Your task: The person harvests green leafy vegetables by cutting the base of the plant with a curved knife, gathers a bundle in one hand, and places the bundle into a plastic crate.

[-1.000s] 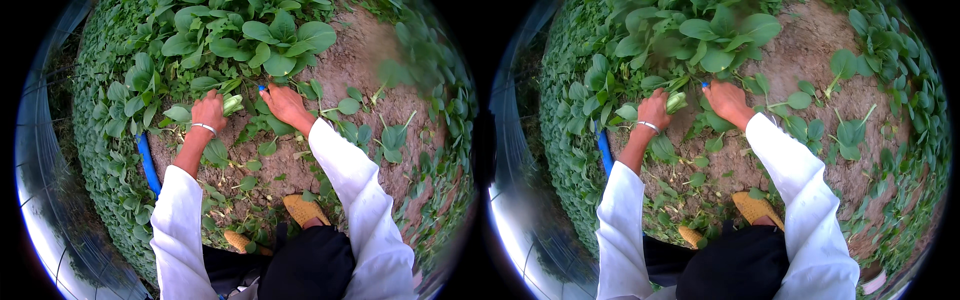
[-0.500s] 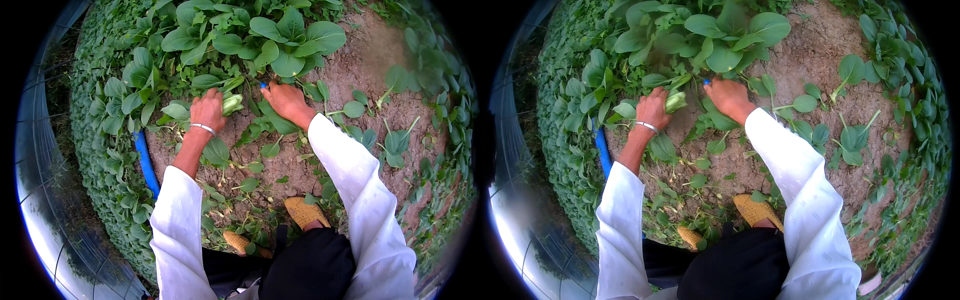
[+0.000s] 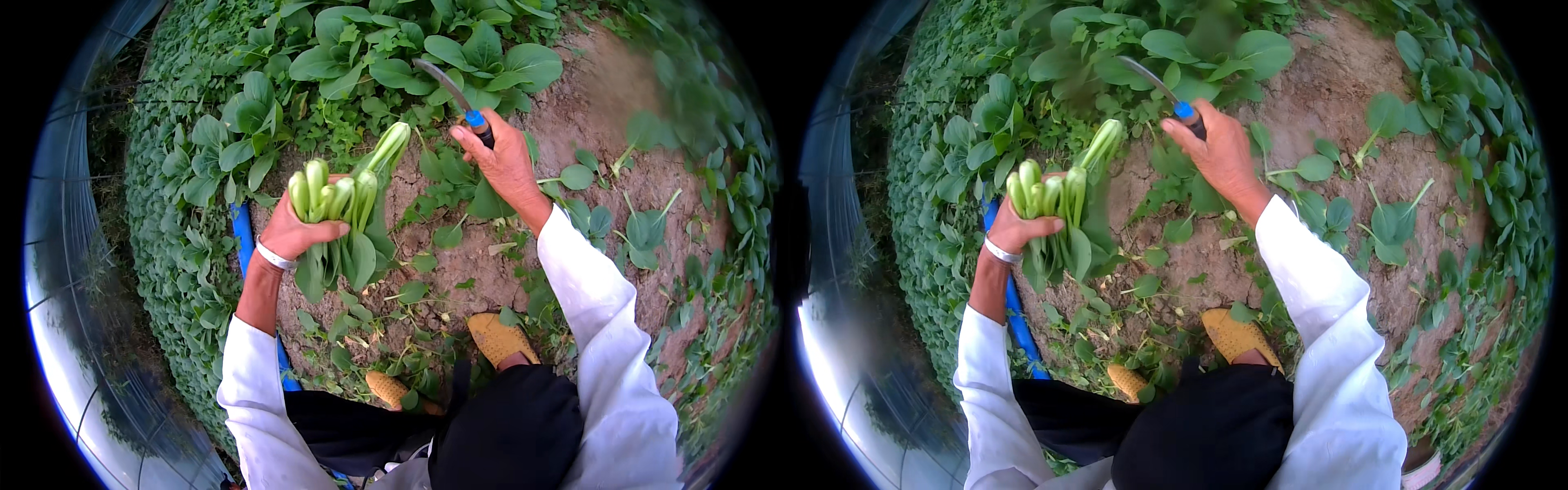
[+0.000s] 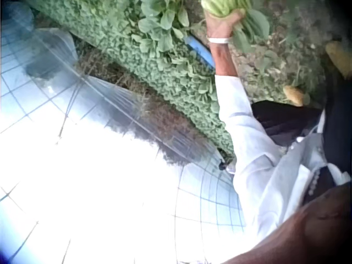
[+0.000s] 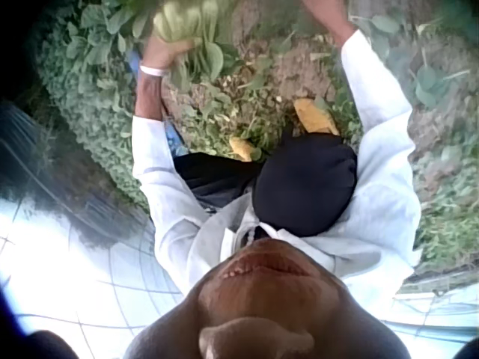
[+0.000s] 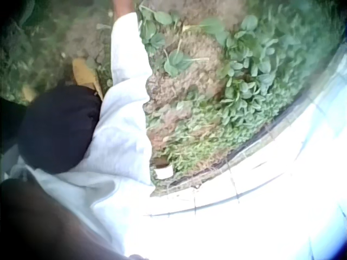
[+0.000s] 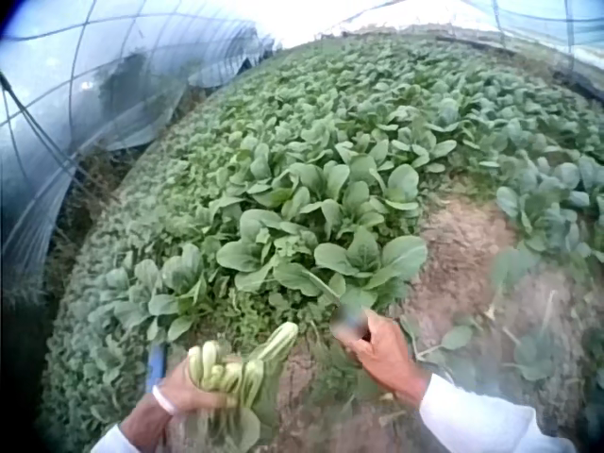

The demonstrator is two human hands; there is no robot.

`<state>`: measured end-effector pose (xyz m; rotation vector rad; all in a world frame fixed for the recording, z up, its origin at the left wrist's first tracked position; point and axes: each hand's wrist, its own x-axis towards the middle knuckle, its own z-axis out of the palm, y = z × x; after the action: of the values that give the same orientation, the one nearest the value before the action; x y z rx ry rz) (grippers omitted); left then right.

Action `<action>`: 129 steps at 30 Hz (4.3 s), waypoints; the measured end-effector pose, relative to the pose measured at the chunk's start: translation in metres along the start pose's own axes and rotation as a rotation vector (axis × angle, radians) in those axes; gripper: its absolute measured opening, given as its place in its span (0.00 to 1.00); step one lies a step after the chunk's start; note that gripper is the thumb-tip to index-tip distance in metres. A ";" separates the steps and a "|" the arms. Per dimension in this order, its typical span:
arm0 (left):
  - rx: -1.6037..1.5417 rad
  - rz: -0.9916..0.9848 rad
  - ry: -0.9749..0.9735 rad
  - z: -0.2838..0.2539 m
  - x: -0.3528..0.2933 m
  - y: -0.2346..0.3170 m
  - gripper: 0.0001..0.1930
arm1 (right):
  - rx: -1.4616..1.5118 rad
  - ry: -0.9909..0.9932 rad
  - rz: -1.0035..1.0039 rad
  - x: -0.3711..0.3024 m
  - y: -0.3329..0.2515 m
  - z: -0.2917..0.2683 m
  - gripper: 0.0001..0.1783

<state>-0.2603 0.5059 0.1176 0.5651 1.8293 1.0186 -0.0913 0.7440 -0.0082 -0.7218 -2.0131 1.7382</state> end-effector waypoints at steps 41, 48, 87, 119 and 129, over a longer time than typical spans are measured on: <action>1.884 0.028 -0.291 0.200 0.227 0.117 0.46 | 0.549 0.404 0.437 -0.073 0.048 -0.096 0.24; 1.642 -0.048 -0.062 0.158 0.200 0.077 0.45 | -0.051 0.296 0.233 -0.030 0.063 -0.054 0.24; -0.179 0.052 -0.096 0.076 0.072 0.052 0.40 | 0.619 0.236 0.299 -0.023 0.027 -0.053 0.16; 0.283 0.275 -0.028 0.130 0.041 0.072 0.49 | 0.698 0.204 0.307 -0.033 -0.042 -0.036 0.23; 1.734 0.085 -0.093 0.103 0.172 0.054 0.50 | -0.322 -0.027 0.264 0.030 0.047 -0.027 0.25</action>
<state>-0.2498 0.7026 0.0534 1.5868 2.2228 -0.8435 -0.0927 0.7881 -0.0514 -1.1171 -2.3345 1.5765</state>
